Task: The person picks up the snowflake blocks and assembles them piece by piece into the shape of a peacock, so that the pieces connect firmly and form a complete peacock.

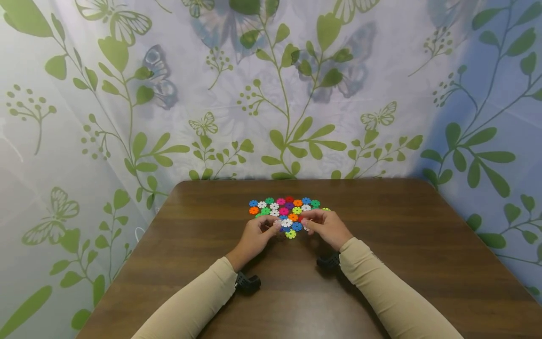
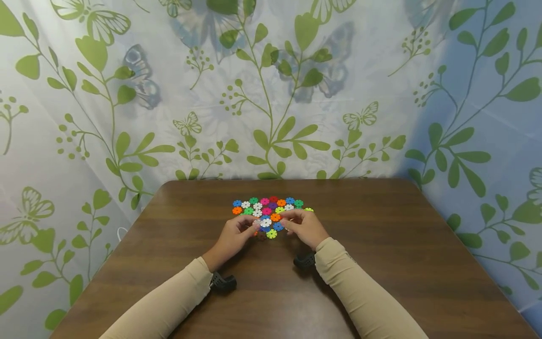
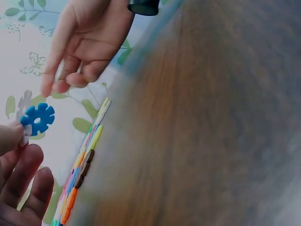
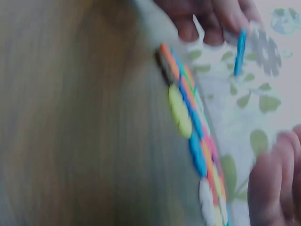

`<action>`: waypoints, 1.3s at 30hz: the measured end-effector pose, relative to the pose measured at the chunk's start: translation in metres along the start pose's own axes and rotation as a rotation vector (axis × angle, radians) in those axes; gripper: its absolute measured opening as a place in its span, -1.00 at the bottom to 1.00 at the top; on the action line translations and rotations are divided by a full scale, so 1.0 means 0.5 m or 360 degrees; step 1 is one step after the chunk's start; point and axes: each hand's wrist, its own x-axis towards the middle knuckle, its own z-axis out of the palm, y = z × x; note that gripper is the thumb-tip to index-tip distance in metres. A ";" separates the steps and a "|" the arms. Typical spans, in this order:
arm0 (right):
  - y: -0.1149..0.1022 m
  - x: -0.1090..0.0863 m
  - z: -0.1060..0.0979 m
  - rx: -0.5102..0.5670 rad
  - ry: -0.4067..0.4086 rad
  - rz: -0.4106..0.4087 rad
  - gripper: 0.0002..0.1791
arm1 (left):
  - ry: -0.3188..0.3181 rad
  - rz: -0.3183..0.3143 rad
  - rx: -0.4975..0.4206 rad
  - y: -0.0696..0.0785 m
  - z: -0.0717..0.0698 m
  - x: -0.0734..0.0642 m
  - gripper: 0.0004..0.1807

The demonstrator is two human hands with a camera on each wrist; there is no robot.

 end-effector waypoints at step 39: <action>0.026 -0.005 -0.025 -0.0779 -0.0040 -0.0056 -0.83 | 0.0035 -0.0185 -0.0227 0.042 -0.002 -0.008 -0.72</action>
